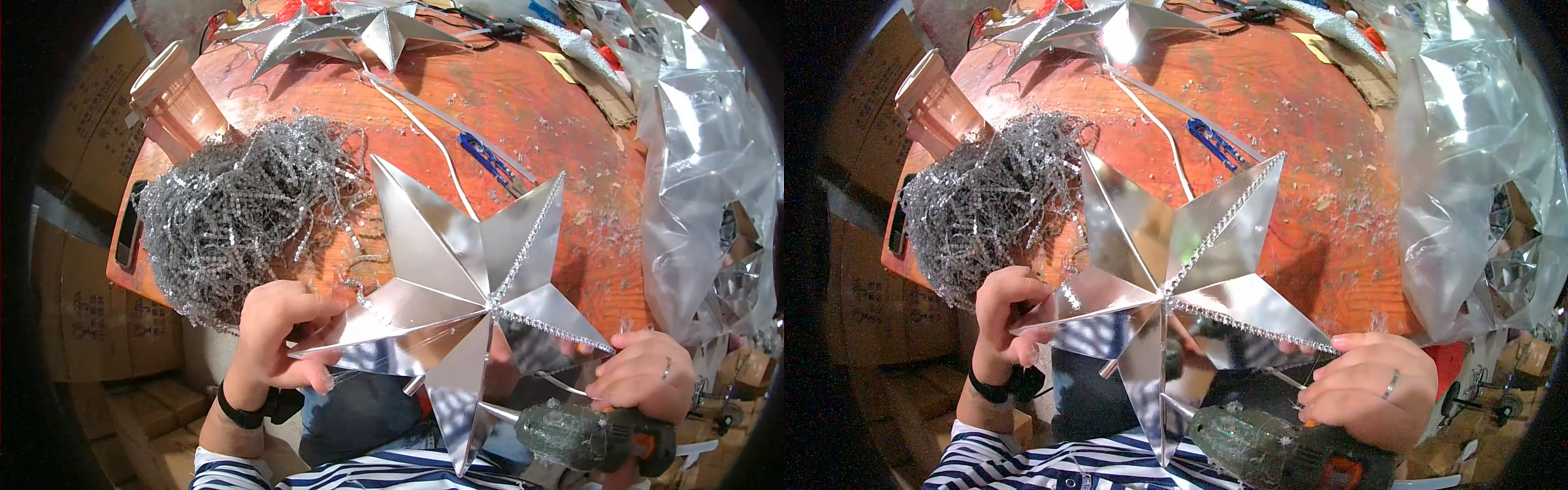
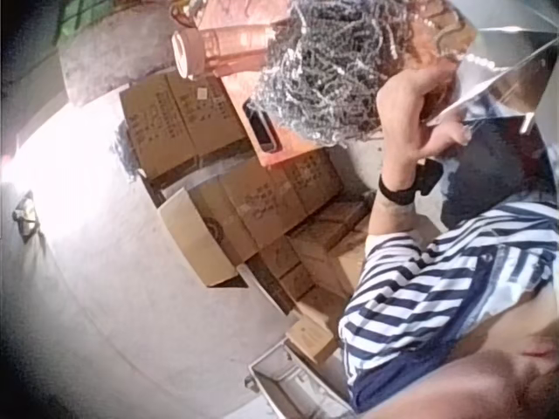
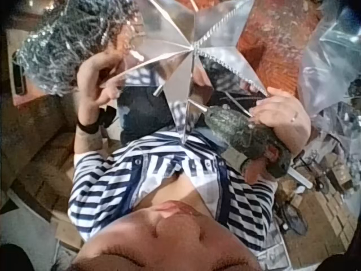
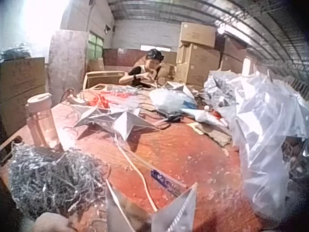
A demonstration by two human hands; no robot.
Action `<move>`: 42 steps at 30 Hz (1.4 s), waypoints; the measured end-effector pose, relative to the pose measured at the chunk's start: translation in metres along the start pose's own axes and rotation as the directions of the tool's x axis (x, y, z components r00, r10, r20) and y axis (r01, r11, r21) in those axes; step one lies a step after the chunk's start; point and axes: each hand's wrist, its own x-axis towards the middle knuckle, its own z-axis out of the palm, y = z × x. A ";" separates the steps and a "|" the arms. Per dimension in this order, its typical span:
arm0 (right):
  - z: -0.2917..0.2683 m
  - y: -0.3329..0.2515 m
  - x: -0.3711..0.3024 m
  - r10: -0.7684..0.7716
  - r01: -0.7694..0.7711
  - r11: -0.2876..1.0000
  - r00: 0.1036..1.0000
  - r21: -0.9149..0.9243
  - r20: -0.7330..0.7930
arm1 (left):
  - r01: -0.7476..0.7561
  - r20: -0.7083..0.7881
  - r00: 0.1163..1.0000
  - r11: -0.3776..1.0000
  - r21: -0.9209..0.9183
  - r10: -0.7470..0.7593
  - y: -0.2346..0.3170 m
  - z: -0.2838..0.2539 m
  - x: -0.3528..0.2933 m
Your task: The person uses a hot glue gun to attach a silver beaded chain to the edges of a large, silver, star-shaped decoration. They repeatedly apply glue and press the chain onto the star's points while holding the object in their hands.
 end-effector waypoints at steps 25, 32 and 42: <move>0.022 -0.026 -0.020 0.106 -0.095 0.980 0.993 0.173 -0.059 | 0.110 -0.070 0.991 0.993 -0.043 -0.113 0.010 0.007 -0.001; 0.034 -0.033 -0.023 0.145 -0.120 0.974 0.982 0.192 -0.119 | 0.064 -0.074 0.995 0.998 0.022 -0.062 0.010 0.005 0.000; 0.023 -0.024 -0.056 0.158 -0.132 0.985 0.946 0.109 -0.283 | -0.141 0.096 0.987 0.982 0.124 0.130 0.023 -0.005 -0.006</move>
